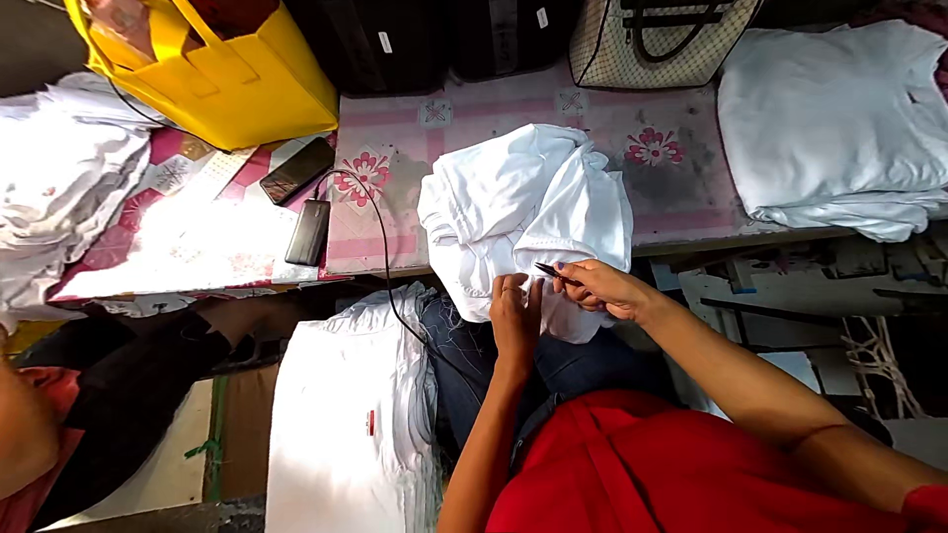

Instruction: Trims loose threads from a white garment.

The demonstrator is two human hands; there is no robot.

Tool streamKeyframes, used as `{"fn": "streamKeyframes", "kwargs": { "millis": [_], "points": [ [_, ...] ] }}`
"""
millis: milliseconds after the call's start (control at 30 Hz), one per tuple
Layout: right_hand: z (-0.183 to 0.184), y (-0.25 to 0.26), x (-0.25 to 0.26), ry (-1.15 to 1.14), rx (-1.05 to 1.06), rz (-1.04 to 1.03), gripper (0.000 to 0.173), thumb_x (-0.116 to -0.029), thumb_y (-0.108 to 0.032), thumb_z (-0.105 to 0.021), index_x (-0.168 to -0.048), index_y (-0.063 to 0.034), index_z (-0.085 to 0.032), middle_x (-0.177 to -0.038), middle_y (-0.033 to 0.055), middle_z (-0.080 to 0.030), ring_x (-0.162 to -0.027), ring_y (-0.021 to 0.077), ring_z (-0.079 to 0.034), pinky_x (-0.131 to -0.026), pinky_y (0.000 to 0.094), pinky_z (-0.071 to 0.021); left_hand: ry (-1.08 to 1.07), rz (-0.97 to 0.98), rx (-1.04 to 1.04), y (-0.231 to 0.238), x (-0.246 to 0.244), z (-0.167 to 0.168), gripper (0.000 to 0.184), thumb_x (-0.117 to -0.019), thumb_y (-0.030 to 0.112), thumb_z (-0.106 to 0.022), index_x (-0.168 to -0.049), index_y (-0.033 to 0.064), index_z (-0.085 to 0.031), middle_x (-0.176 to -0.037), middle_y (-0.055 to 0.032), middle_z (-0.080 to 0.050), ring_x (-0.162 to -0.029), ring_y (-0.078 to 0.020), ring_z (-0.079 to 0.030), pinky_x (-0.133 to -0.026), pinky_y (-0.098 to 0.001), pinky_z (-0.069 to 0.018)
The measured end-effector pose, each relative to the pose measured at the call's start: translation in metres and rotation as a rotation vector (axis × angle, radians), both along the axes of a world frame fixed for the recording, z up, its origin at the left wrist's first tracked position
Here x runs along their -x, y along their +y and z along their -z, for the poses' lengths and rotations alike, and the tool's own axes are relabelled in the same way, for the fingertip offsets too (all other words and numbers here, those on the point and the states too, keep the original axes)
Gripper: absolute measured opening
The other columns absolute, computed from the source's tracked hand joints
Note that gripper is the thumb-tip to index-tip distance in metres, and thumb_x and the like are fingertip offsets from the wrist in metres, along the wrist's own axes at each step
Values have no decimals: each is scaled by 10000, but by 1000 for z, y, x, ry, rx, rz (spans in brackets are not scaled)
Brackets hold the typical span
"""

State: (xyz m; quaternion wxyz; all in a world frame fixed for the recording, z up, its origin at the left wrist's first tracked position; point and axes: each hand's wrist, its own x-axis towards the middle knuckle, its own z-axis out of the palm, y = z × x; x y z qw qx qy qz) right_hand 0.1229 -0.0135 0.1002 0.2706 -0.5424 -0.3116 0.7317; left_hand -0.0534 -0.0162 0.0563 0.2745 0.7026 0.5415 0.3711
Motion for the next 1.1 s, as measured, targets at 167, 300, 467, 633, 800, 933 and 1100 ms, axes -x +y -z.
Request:
{"fn": "streamKeyframes", "kwargs": {
  "millis": [167,300,467,633,800,933,1100],
  "points": [
    [-6,0,5,-10,-38,8,329,-1127,-283,-383,-908,-118,-566,-556,-118,-325,-427,-19,-263,-422,143,-231,-56,-52,-87,19,-18,29,74,-882,-33,-682,-861,-73,-741,-959,-219,-689,-857,-272,-694,-785,-351,-589],
    [-1,-2,1,36,-31,-3,351,-1133,-300,-351,-938,-116,-578,-559,-120,-330,-428,-22,-269,-421,138,-240,-243,-10,-14,16,-9,30,57,-849,-32,-703,-868,-69,-741,-995,-218,-711,-847,-181,-717,-776,-270,-602],
    [9,-3,-4,76,-8,-24,336,-1126,-299,-375,-919,-127,-575,-555,-121,-330,-419,-27,-263,-412,135,-238,-532,21,182,12,3,21,81,-883,-5,-693,-907,-72,-734,-1062,-201,-719,-986,-158,-725,-856,-272,-615],
    [7,-3,-8,126,25,-71,381,-1133,-344,-329,-938,-130,-577,-552,-123,-336,-412,-32,-258,-401,129,-231,-620,0,180,9,4,23,75,-879,-17,-681,-908,-77,-716,-1012,-173,-719,-942,-155,-725,-825,-283,-626],
    [6,-1,-5,113,37,-72,391,-1132,-360,-328,-945,-128,-582,-551,-119,-331,-411,-28,-262,-401,130,-233,-591,-24,185,5,4,20,92,-887,-11,-653,-921,-96,-661,-1061,-189,-672,-916,-169,-717,-793,-299,-636],
    [2,-3,-6,89,-43,-72,402,-1132,-348,-316,-950,-122,-593,-556,-120,-333,-419,-27,-265,-410,134,-232,-941,-105,515,10,2,3,174,-990,-52,-532,-1153,-103,-496,-1001,-160,-702,-868,-206,-741,-847,-370,-627],
    [0,-6,-6,101,-54,-71,395,-1133,-339,-311,-959,-120,-589,-561,-123,-344,-423,-32,-269,-412,130,-234,-1141,-208,736,19,-2,-5,272,-966,-119,-561,-1212,-57,-466,-929,-128,-705,-792,-191,-732,-787,-345,-625]
  ]
}}
